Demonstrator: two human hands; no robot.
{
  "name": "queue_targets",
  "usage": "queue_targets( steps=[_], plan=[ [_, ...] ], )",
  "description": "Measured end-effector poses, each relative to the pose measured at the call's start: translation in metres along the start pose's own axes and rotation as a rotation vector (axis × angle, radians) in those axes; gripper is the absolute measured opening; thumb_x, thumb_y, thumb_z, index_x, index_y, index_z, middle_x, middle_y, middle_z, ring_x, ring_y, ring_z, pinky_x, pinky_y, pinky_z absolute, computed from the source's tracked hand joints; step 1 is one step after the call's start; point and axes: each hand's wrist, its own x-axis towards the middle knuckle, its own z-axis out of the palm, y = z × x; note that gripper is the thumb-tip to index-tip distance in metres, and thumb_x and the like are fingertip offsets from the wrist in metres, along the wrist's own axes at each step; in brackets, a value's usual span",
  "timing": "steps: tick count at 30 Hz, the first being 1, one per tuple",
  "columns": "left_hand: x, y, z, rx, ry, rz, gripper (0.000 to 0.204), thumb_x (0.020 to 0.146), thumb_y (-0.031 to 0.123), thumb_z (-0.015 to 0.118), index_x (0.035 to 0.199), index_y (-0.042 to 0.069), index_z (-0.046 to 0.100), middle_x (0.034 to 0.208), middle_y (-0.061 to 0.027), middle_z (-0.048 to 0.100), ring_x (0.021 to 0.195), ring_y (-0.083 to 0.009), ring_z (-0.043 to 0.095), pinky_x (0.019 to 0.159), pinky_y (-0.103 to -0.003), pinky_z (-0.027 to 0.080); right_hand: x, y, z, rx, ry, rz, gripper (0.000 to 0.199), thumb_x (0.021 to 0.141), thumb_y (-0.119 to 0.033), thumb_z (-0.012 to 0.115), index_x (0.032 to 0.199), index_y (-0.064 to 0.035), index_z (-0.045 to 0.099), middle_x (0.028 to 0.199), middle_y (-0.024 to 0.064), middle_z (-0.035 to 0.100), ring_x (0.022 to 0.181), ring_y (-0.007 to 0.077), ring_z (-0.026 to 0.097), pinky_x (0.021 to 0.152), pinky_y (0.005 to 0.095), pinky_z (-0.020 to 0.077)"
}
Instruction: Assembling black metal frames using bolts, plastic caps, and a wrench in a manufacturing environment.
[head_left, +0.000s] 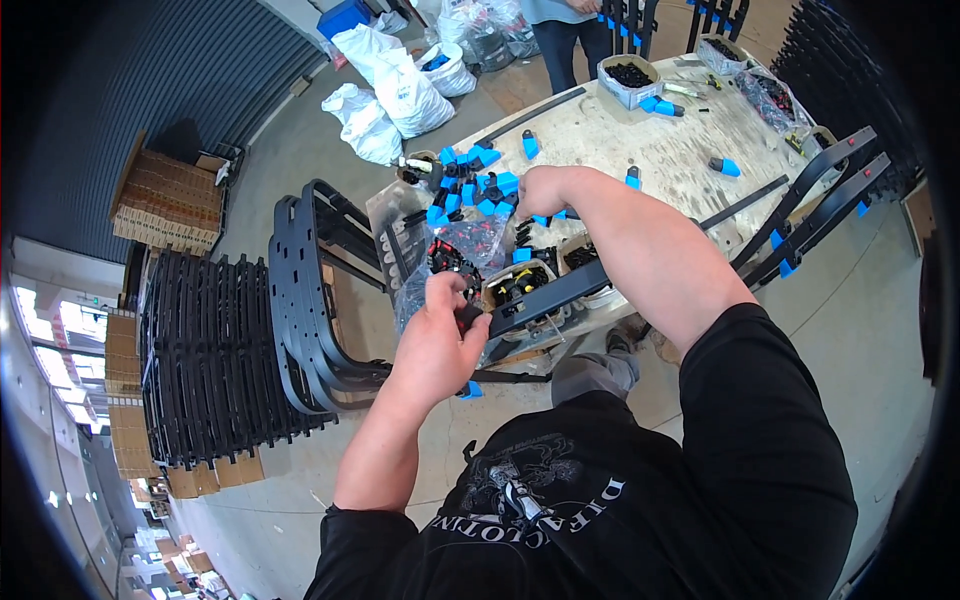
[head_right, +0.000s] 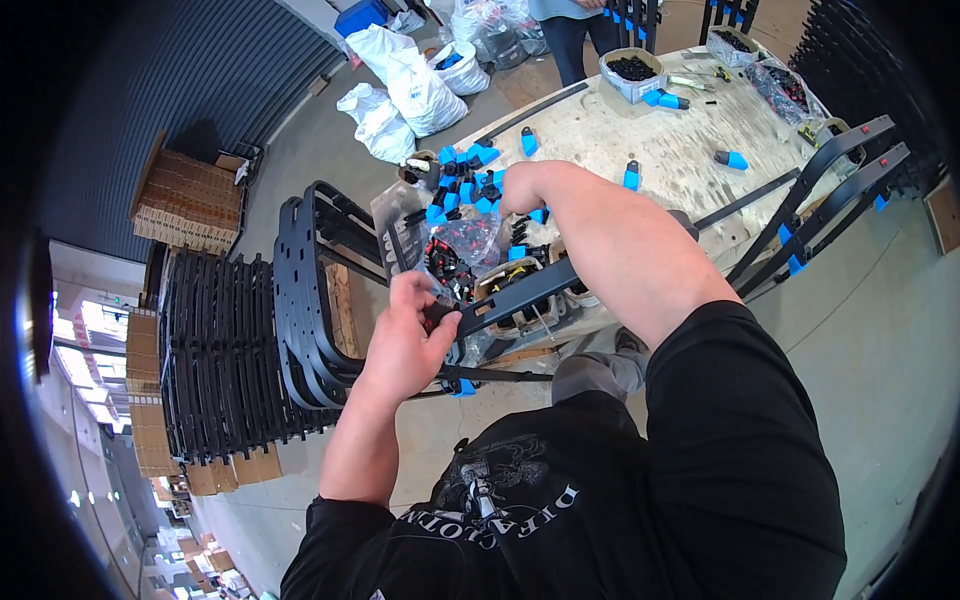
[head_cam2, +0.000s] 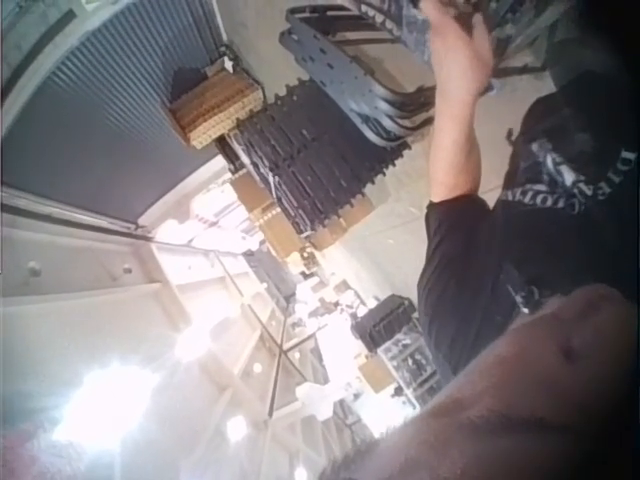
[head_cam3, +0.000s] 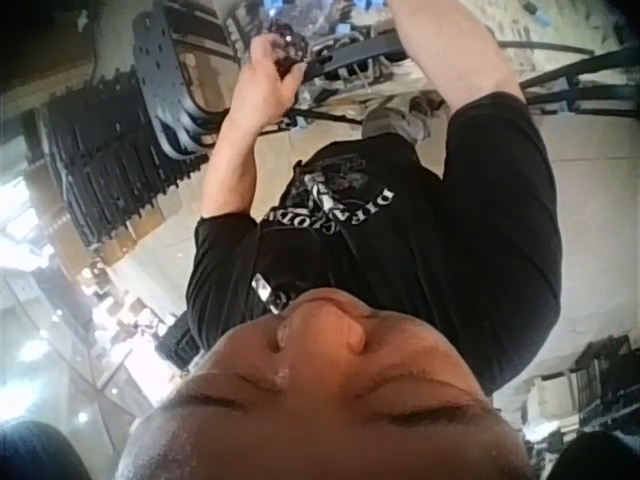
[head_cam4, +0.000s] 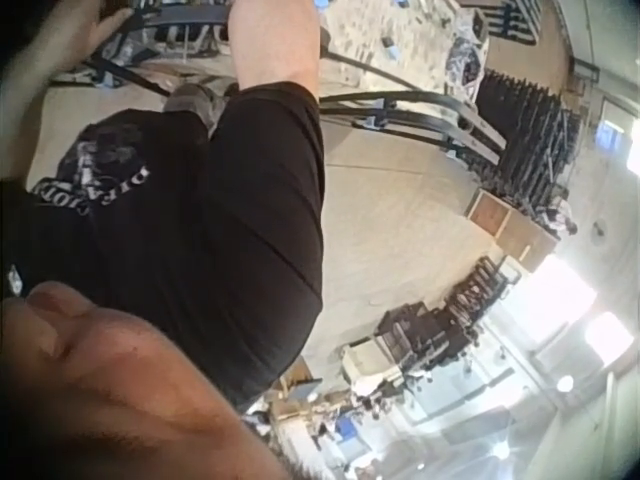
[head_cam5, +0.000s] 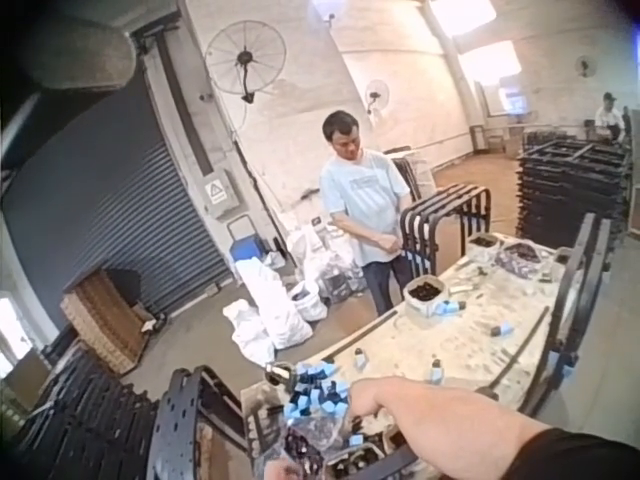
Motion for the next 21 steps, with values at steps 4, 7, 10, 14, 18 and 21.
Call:
queue_targets(
  steps=[4,7,10,14,18,21],
  plan=[
    [-0.001,-0.007,0.003,0.014,0.034,-0.031,0.034,0.083,0.009,0.079,0.106,0.001,0.055,0.079,-0.0097,0.066,0.064,-0.0171,0.061,0.06,-0.032,0.051,-0.003,0.0,0.001,0.024,0.002,0.025,0.047,0.081,-0.039,0.076,0.113,-0.0042,0.072,0.108,0.0175,0.072,0.098,0.0308,0.069,0.083,0.0428,0.054],
    [-0.001,-0.007,0.006,0.035,0.071,0.079,0.028,0.082,0.013,0.08,0.1,0.001,0.063,0.077,-0.0101,0.066,0.066,-0.0221,0.063,0.061,-0.035,0.051,-0.006,0.0,0.003,-0.008,0.095,-0.059,0.046,0.083,-0.041,0.074,0.102,0.0011,0.076,0.1,0.0207,0.073,0.085,0.0321,0.071,0.077,0.0426,0.0554],
    [-0.001,0.001,0.006,0.029,0.075,0.144,0.025,0.085,0.017,0.078,0.101,0.001,0.067,0.079,-0.0121,0.066,0.071,-0.0301,0.066,0.065,-0.041,0.053,-0.007,-0.002,0.003,0.002,0.071,-0.031,0.047,0.083,-0.041,0.074,0.104,0.0009,0.076,0.102,0.021,0.073,0.089,0.0324,0.071,0.079,0.0423,0.0552],
    [0.001,0.006,0.012,0.116,0.033,0.216,0.023,0.088,0.017,0.073,0.103,0.0,0.067,0.088,-0.0142,0.065,0.079,-0.0335,0.065,0.07,-0.042,0.054,-0.006,0.0,0.003,0.004,0.063,-0.046,0.047,0.084,-0.042,0.073,0.104,0.0006,0.076,0.102,0.0212,0.073,0.09,0.0326,0.071,0.08,0.0421,0.0548],
    [0.008,0.01,0.019,0.21,0.103,0.359,0.02,0.088,0.012,0.072,0.104,0.002,0.068,0.087,-0.0133,0.061,0.081,-0.0329,0.063,0.071,-0.04,0.052,-0.007,-0.004,-0.001,-0.002,0.007,-0.015,0.043,0.082,-0.037,0.076,0.113,-0.0069,0.072,0.107,0.0154,0.072,0.097,0.029,0.068,0.083,0.0419,0.0538],
    [0.009,0.008,0.023,0.163,0.021,0.258,0.021,0.087,0.012,0.073,0.104,0.0,0.067,0.09,-0.0141,0.062,0.084,-0.035,0.063,0.075,-0.042,0.052,-0.008,-0.001,0.001,-0.006,0.052,-0.071,0.048,0.084,-0.044,0.071,0.099,0.0007,0.077,0.097,0.0214,0.073,0.086,0.0332,0.07,0.077,0.0427,0.0546]
  ],
)
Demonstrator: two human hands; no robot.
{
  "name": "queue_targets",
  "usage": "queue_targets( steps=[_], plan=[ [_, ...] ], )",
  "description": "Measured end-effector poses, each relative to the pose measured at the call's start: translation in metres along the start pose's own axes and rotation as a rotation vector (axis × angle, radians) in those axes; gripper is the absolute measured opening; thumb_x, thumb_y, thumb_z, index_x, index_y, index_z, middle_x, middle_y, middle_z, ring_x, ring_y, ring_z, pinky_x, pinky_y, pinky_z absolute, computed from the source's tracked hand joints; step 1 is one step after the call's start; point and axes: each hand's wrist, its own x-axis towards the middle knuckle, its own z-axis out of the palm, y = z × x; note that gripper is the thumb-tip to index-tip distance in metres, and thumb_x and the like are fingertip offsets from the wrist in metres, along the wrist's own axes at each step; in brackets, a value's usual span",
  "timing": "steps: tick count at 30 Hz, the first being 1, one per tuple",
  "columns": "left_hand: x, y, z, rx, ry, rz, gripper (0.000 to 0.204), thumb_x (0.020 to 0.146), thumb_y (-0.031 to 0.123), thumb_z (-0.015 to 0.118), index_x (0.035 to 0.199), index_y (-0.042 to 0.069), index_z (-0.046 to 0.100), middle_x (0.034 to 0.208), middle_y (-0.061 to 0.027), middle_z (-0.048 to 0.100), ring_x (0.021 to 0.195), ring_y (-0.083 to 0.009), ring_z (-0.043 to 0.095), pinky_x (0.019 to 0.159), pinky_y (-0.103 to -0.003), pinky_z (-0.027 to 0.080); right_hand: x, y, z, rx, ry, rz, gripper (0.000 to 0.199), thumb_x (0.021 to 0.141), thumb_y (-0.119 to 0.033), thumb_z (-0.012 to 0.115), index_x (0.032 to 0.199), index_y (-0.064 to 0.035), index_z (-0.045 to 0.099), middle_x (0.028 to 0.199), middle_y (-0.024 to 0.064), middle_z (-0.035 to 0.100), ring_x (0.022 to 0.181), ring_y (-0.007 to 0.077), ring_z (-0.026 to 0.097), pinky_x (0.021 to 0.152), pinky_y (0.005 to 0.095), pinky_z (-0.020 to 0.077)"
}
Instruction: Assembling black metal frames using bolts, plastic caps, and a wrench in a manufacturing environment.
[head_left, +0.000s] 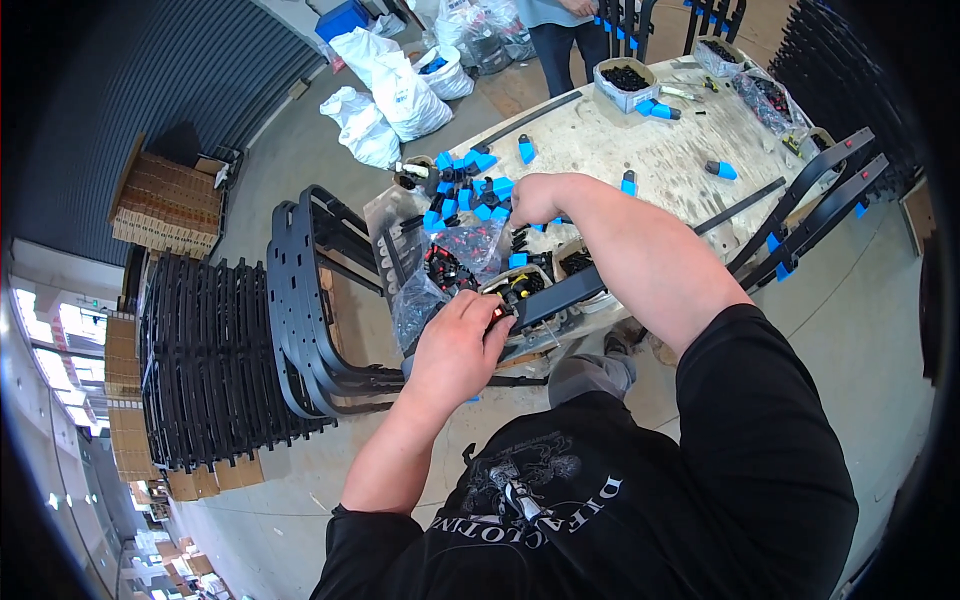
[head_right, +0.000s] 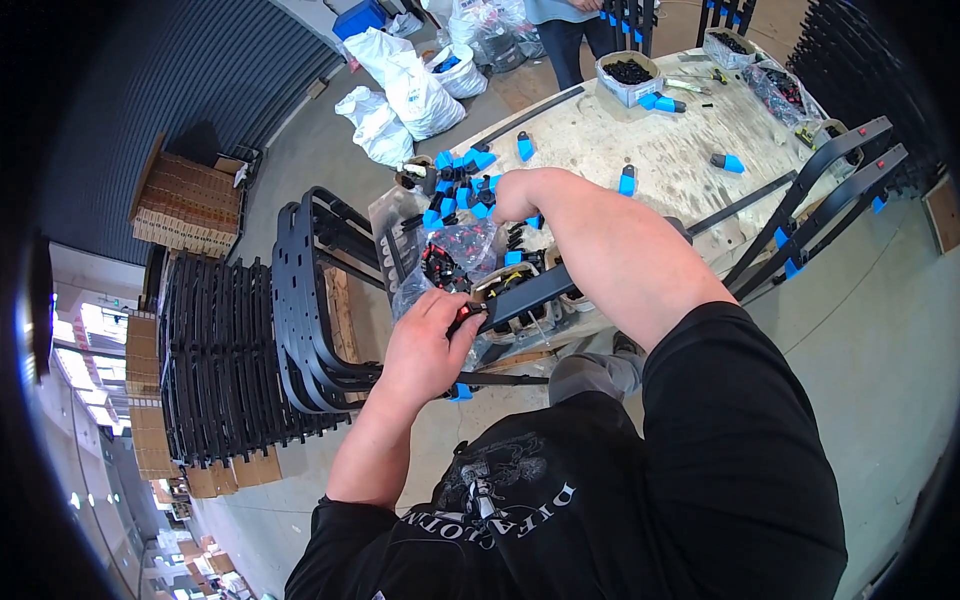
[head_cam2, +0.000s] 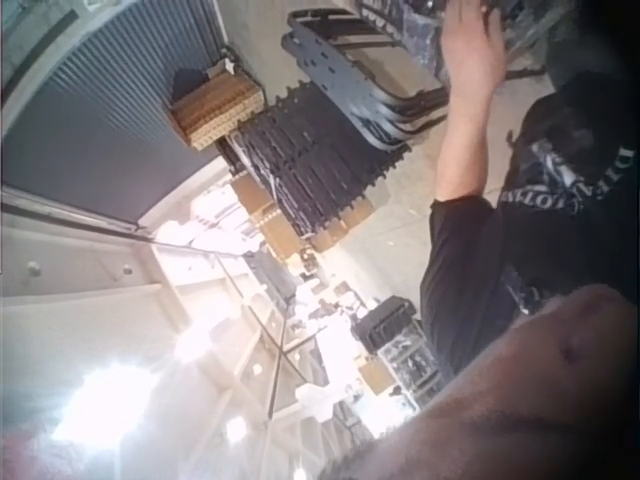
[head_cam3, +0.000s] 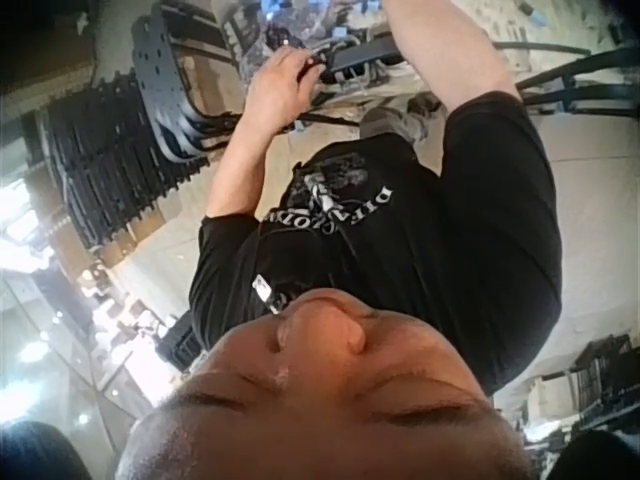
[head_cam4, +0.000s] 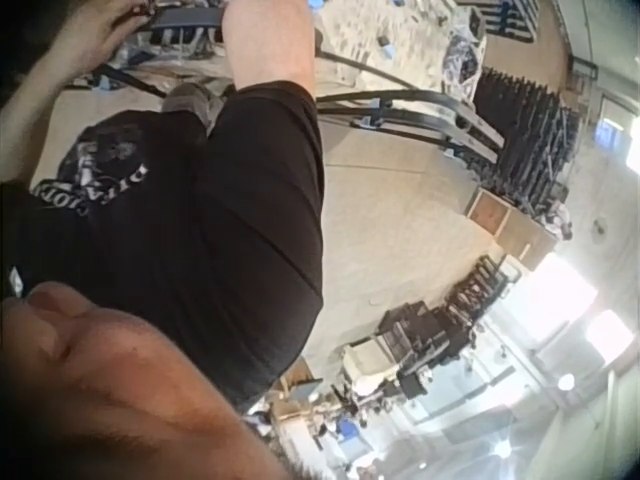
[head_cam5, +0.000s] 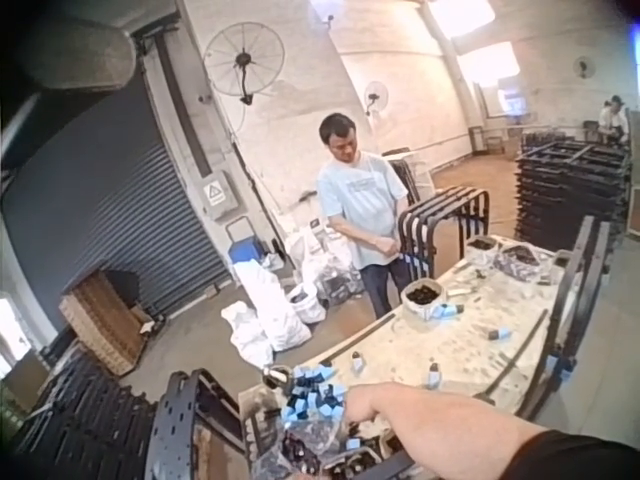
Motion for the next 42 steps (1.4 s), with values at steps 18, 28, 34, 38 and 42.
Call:
queue_targets(
  steps=[18,28,34,38,42],
  plan=[
    [0.003,0.003,0.004,0.146,-0.155,0.046,0.031,0.091,0.013,0.066,0.118,-0.001,0.063,0.106,-0.018,0.061,0.102,-0.0376,0.059,0.091,-0.044,0.049,0.011,0.001,0.0,0.009,-0.088,0.079,0.044,0.081,-0.038,0.076,0.112,-0.0066,0.073,0.107,0.0154,0.072,0.098,0.029,0.068,0.084,0.0418,0.0536],
    [-0.014,-0.001,0.024,0.372,-0.098,0.112,0.06,0.089,0.019,0.069,0.137,-0.008,0.046,0.121,-0.022,0.058,0.11,-0.0375,0.058,0.094,-0.045,0.047,0.008,-0.006,0.0,0.006,-0.104,0.091,0.046,0.082,-0.04,0.075,0.114,-0.0065,0.072,0.107,0.0148,0.072,0.096,0.0285,0.069,0.081,0.0416,0.0541],
    [-0.018,-0.005,0.024,0.364,-0.13,0.095,0.061,0.089,0.019,0.068,0.139,-0.007,0.045,0.125,-0.0221,0.058,0.113,-0.0369,0.058,0.097,-0.045,0.046,0.001,-0.007,0.001,0.008,-0.049,0.041,0.049,0.082,-0.041,0.075,0.111,-0.0019,0.073,0.096,0.0163,0.073,0.083,0.0277,0.069,0.072,0.042,0.0546],
    [-0.022,-0.002,0.007,0.28,-0.037,0.09,0.068,0.086,0.024,0.073,0.143,-0.001,0.045,0.131,-0.0227,0.057,0.117,-0.0374,0.057,0.1,-0.047,0.044,0.005,0.003,0.0,0.053,-0.095,0.134,0.047,0.082,-0.041,0.075,0.109,-0.0031,0.072,0.093,0.0149,0.072,0.078,0.0267,0.067,0.066,0.0428,0.0539],
    [-0.054,-0.023,-0.016,0.279,0.032,-0.171,0.07,0.076,0.033,0.081,0.134,0.004,0.054,0.125,-0.0191,0.062,0.113,-0.0365,0.061,0.096,-0.048,0.047,-0.003,0.01,-0.006,0.075,-0.075,0.156,0.047,0.08,-0.043,0.076,0.105,-0.0035,0.074,0.094,0.0144,0.073,0.079,0.0276,0.068,0.068,0.0427,0.0541]
  ],
)
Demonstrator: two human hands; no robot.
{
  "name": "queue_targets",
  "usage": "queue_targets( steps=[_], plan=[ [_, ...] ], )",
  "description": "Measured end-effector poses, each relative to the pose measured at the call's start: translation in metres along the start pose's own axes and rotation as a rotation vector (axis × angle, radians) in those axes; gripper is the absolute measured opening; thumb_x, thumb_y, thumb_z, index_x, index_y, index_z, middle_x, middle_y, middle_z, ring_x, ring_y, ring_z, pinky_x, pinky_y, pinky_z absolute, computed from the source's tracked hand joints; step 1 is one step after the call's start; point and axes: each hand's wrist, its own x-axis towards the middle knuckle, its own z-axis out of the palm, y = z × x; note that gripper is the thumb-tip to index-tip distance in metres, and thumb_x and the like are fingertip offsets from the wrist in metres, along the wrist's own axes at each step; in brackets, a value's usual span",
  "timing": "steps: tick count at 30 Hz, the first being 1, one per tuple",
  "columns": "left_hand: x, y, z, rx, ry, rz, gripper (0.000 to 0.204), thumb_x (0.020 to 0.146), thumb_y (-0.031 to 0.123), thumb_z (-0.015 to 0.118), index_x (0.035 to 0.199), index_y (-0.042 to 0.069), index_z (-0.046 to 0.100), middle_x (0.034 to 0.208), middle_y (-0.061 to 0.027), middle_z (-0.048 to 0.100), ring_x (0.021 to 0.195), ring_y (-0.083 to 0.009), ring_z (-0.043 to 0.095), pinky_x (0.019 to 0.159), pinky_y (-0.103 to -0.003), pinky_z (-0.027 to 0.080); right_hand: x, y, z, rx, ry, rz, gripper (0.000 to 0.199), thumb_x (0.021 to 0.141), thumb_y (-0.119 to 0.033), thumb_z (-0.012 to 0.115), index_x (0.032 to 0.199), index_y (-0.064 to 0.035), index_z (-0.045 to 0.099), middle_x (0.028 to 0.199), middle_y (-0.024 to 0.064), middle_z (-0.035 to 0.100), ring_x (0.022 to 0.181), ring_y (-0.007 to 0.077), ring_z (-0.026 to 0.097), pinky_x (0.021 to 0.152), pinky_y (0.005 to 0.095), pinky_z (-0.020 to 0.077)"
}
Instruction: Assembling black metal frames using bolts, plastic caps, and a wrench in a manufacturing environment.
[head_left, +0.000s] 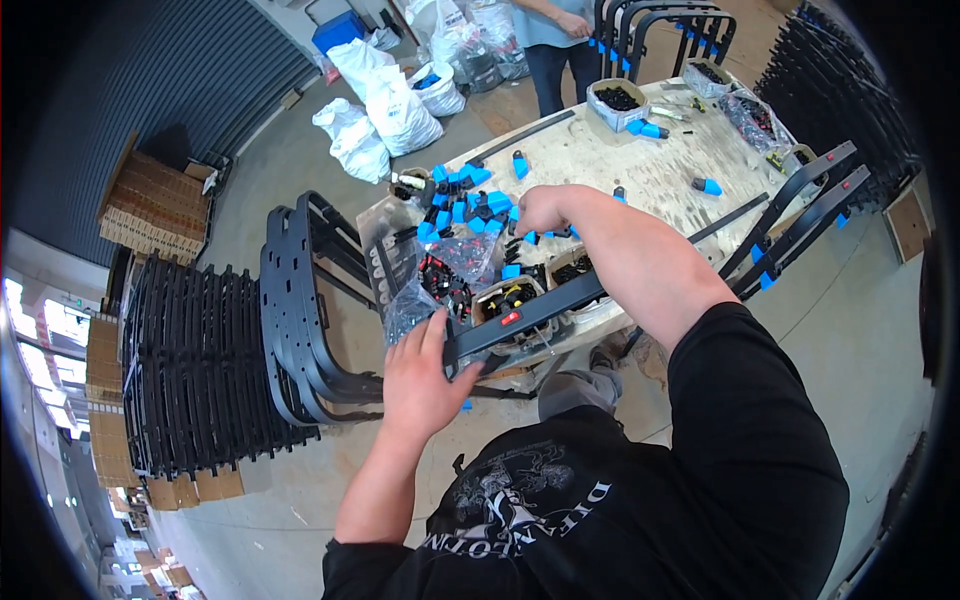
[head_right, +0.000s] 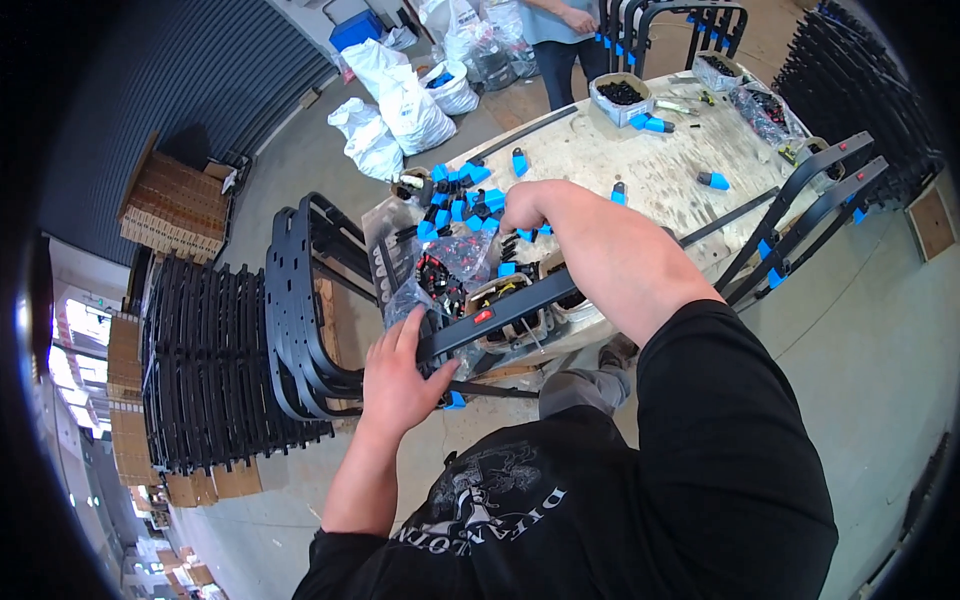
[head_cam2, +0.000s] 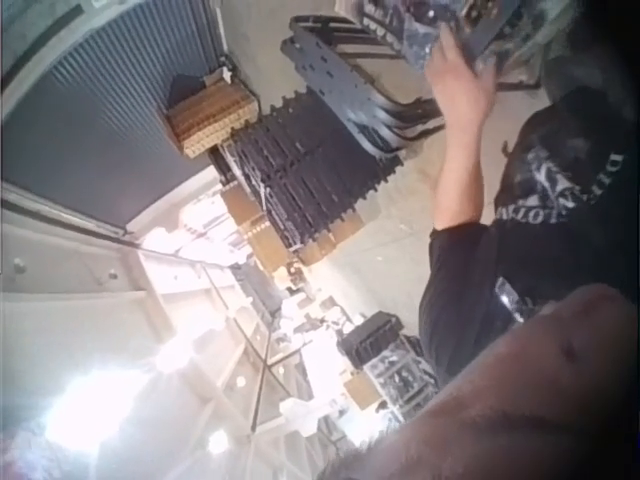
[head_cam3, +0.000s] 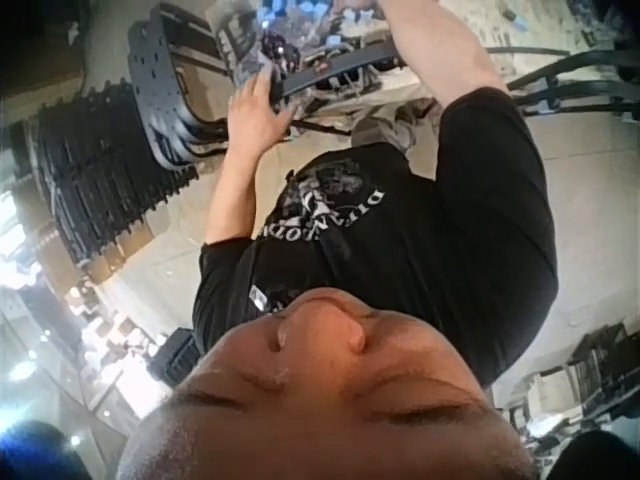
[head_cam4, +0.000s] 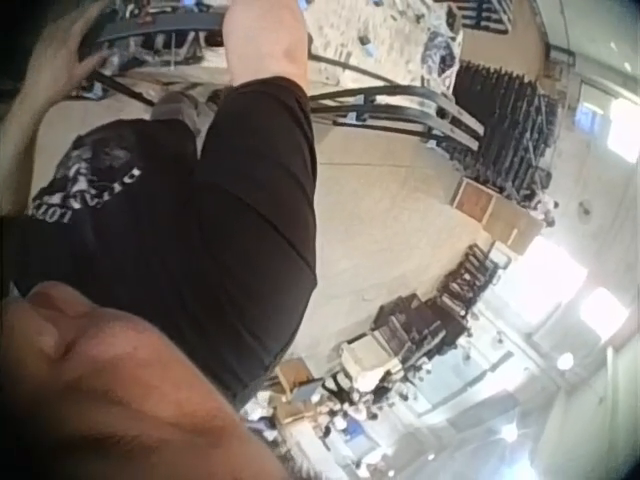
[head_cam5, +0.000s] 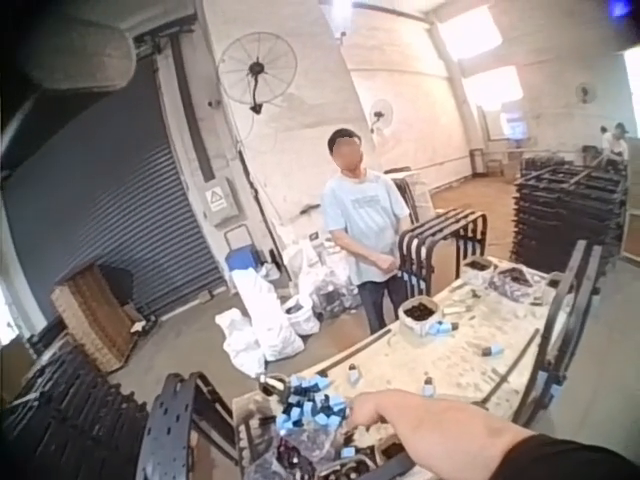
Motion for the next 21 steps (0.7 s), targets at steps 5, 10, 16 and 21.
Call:
queue_targets(
  steps=[5,10,16,21],
  plan=[
    [-0.016,-0.027,0.048,-0.019,0.25,-0.11,0.032,0.072,0.027,0.083,0.088,0.008,0.064,0.082,-0.0159,0.065,0.077,-0.0392,0.065,0.07,-0.049,0.053,-0.006,0.001,0.008,-0.051,0.09,-0.039,0.048,0.074,-0.047,0.077,0.097,-0.0047,0.078,0.1,0.0169,0.075,0.088,0.0295,0.071,0.078,0.0435,0.0557],
    [-0.031,-0.031,0.045,-0.027,0.265,-0.077,0.024,0.072,0.022,0.078,0.08,0.007,0.062,0.078,-0.0153,0.064,0.075,-0.0385,0.064,0.067,-0.049,0.051,-0.009,-0.01,0.03,-0.178,0.166,-0.088,0.053,0.075,-0.049,0.074,0.099,-0.0022,0.077,0.107,0.0219,0.073,0.095,0.0352,0.071,0.084,0.046,0.0553],
    [-0.05,-0.052,0.04,-0.106,0.299,0.076,0.023,0.068,0.019,0.077,0.076,0.007,0.059,0.076,-0.014,0.062,0.072,-0.0386,0.062,0.064,-0.049,0.049,-0.062,-0.045,0.076,-0.226,0.088,-0.155,0.044,0.081,-0.043,0.07,0.098,-0.0038,0.077,0.102,0.0195,0.073,0.094,0.0342,0.07,0.081,0.046,0.0542],
    [-0.054,-0.036,0.038,-0.209,0.242,0.245,0.024,0.065,0.016,0.077,0.078,0.008,0.059,0.075,-0.0137,0.06,0.07,-0.0387,0.061,0.064,-0.049,0.048,-0.173,-0.05,0.106,0.126,0.261,-0.216,0.035,0.08,-0.037,0.072,0.094,-0.0049,0.073,0.091,0.0172,0.073,0.087,0.0342,0.07,0.077,0.0449,0.0538]
  ],
)
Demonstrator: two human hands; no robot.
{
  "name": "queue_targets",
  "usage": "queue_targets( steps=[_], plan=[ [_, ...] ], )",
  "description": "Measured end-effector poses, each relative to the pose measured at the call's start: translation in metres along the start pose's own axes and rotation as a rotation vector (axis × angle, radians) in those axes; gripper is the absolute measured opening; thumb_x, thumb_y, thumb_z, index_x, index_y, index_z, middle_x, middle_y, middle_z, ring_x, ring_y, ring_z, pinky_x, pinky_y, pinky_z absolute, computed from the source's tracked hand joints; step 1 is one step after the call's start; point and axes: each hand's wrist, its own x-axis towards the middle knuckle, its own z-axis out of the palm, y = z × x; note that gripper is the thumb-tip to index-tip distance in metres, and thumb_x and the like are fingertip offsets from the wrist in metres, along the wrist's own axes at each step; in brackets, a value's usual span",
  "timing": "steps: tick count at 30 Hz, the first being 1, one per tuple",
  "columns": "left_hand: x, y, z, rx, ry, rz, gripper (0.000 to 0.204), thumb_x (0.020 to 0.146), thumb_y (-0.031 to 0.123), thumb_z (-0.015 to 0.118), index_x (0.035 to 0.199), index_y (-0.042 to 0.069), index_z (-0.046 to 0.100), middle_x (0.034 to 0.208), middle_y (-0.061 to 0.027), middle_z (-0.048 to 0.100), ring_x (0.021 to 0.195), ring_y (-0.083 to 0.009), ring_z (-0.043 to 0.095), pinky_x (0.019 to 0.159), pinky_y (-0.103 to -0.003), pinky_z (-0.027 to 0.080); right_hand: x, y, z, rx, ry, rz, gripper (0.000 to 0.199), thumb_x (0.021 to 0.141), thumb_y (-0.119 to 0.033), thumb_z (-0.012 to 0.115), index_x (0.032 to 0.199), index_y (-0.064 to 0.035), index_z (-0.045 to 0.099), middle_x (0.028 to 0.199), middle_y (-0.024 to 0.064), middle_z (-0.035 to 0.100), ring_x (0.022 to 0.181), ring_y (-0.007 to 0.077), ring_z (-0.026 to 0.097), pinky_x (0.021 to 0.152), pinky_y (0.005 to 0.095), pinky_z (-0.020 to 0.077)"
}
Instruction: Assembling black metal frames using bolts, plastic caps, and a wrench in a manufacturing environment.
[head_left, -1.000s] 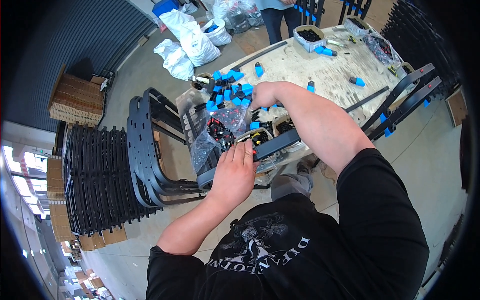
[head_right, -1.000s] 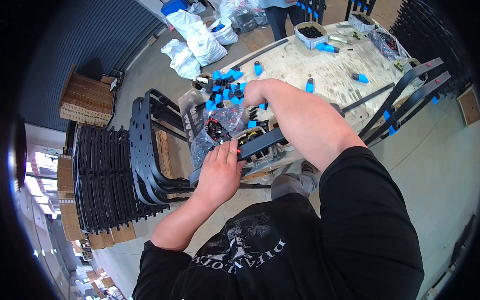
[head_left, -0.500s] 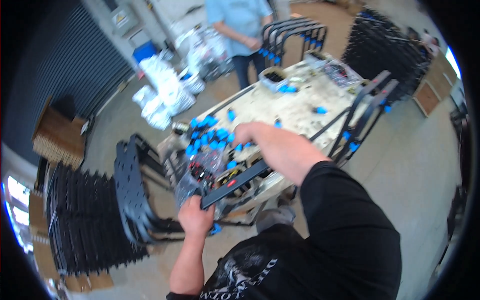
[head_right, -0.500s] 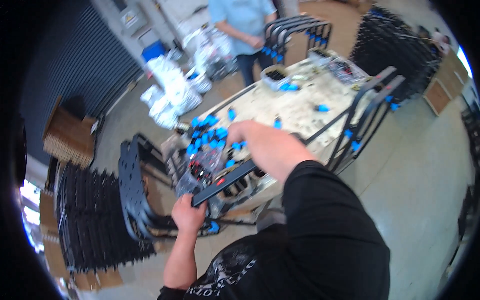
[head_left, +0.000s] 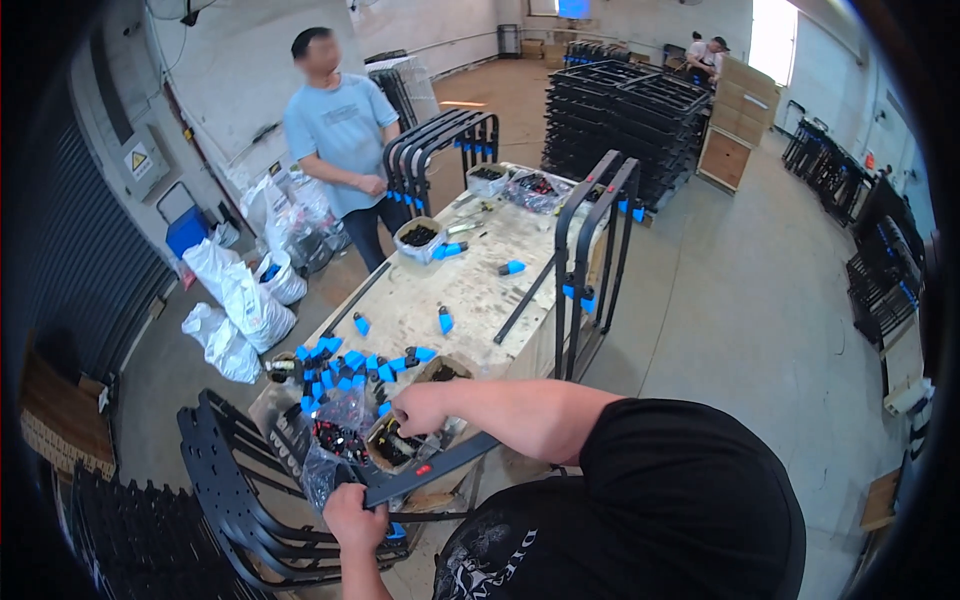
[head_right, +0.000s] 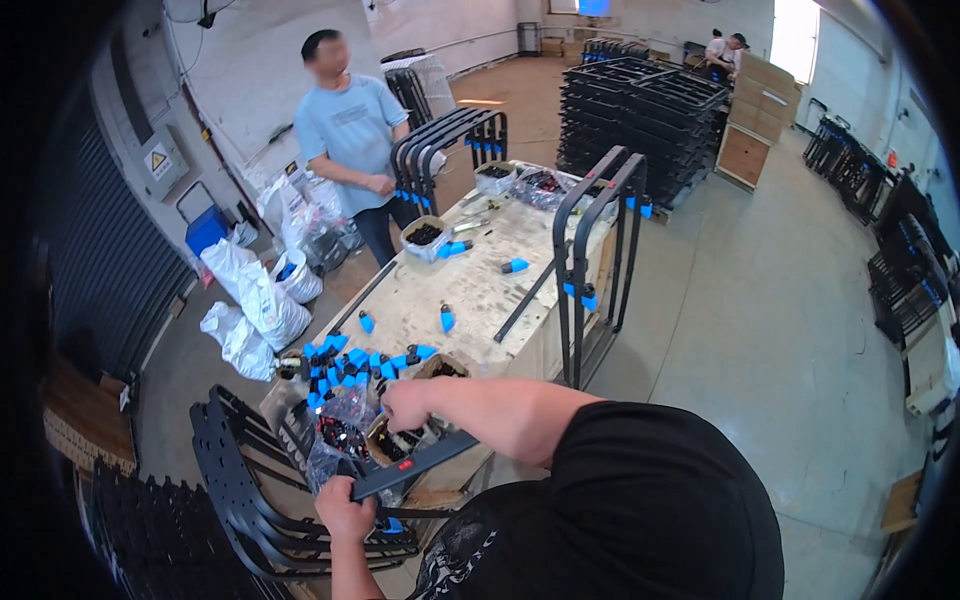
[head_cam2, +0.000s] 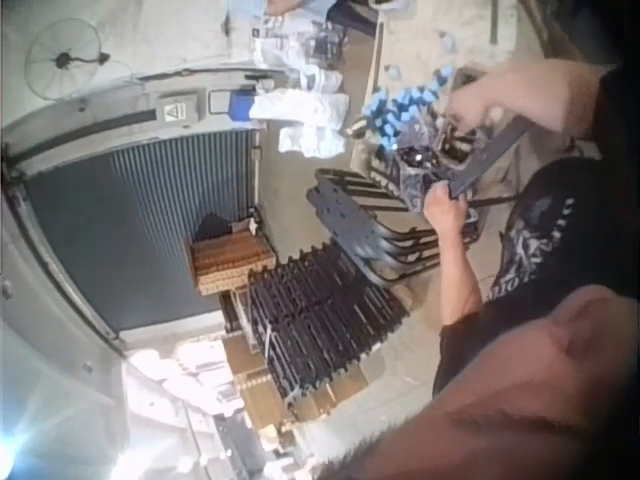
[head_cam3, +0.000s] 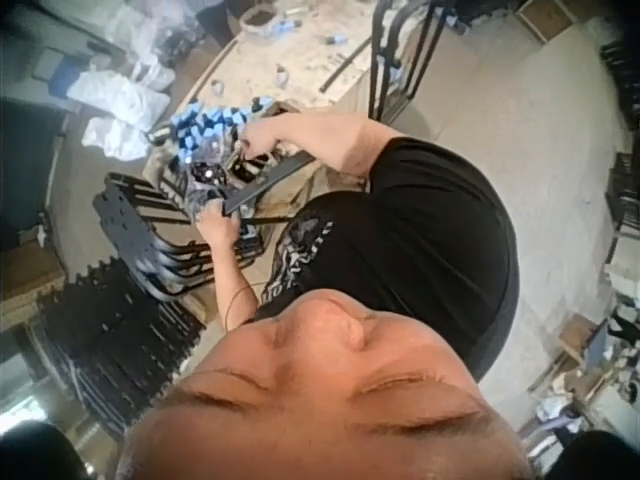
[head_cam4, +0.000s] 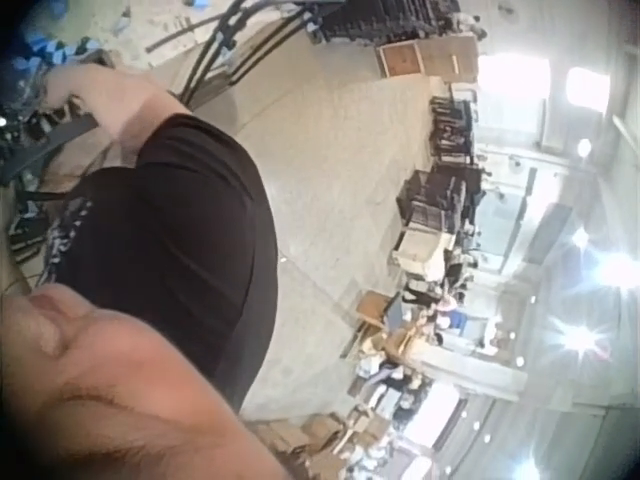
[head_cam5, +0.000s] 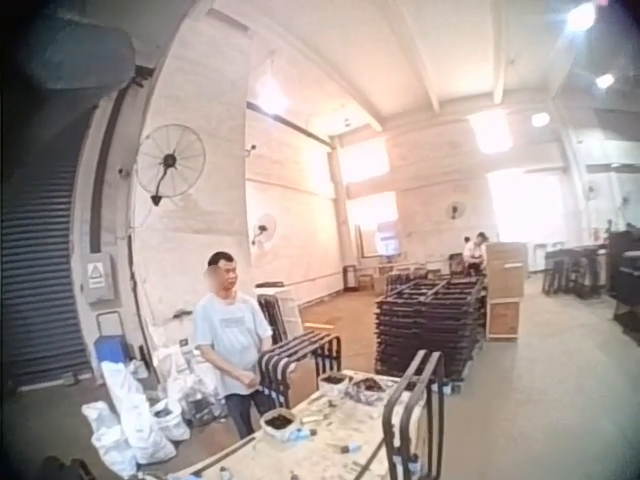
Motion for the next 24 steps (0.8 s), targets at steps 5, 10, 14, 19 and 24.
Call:
queue_targets(
  steps=[5,10,14,19,24],
  plan=[
    [0.004,0.05,0.008,-0.193,-0.079,0.016,0.024,0.066,0.018,0.077,0.08,0.005,0.063,0.077,-0.0167,0.064,0.073,-0.0393,0.064,0.067,-0.046,0.052,-0.076,0.056,-0.03,0.06,0.1,0.046,0.03,0.084,-0.03,0.07,0.101,-0.0049,0.068,0.091,0.0162,0.071,0.085,0.0333,0.069,0.075,0.0424,0.0534],
    [0.027,0.118,-0.006,-0.193,-0.283,-0.222,0.021,0.068,0.014,0.077,0.08,0.002,0.065,0.07,-0.0167,0.064,0.066,-0.0309,0.066,0.063,-0.038,0.051,-0.194,0.07,-0.087,0.147,0.563,-0.11,0.039,0.087,-0.032,0.068,0.112,-0.0023,0.063,0.099,0.018,0.07,0.092,0.0337,0.069,0.079,0.0424,0.0532],
    [0.085,0.2,0.0,-0.024,-0.489,-0.187,0.029,0.08,0.023,0.072,0.104,0.005,0.072,0.092,-0.0235,0.07,0.087,-0.0442,0.066,0.078,-0.047,0.053,-0.327,0.183,-0.108,0.14,0.319,0.326,0.035,0.093,-0.034,0.064,0.101,-0.0001,0.066,0.098,0.0197,0.068,0.093,0.0298,0.067,0.083,0.0394,0.0518],
    [0.131,0.291,0.057,-0.013,-0.426,-0.175,0.026,0.073,0.021,0.08,0.079,0.001,0.066,0.068,-0.0179,0.064,0.065,-0.0341,0.065,0.062,-0.041,0.051,-0.389,0.305,-0.061,0.642,1.03,0.425,0.039,0.1,-0.036,0.058,0.087,0.0001,0.068,0.077,0.0135,0.063,0.075,0.017,0.06,0.07,0.0377,0.0492],
    [0.211,0.419,0.092,0.061,-0.613,-0.114,0.027,0.075,0.022,0.081,0.081,0.0,0.066,0.066,-0.0165,0.064,0.06,-0.03,0.065,0.059,-0.039,0.05,-0.442,0.398,-0.137,0.579,1.312,0.417,0.046,0.098,-0.035,0.059,0.072,0.0031,0.06,0.062,0.0185,0.055,0.06,0.0222,0.055,0.062,0.0408,0.0475]
  ],
)
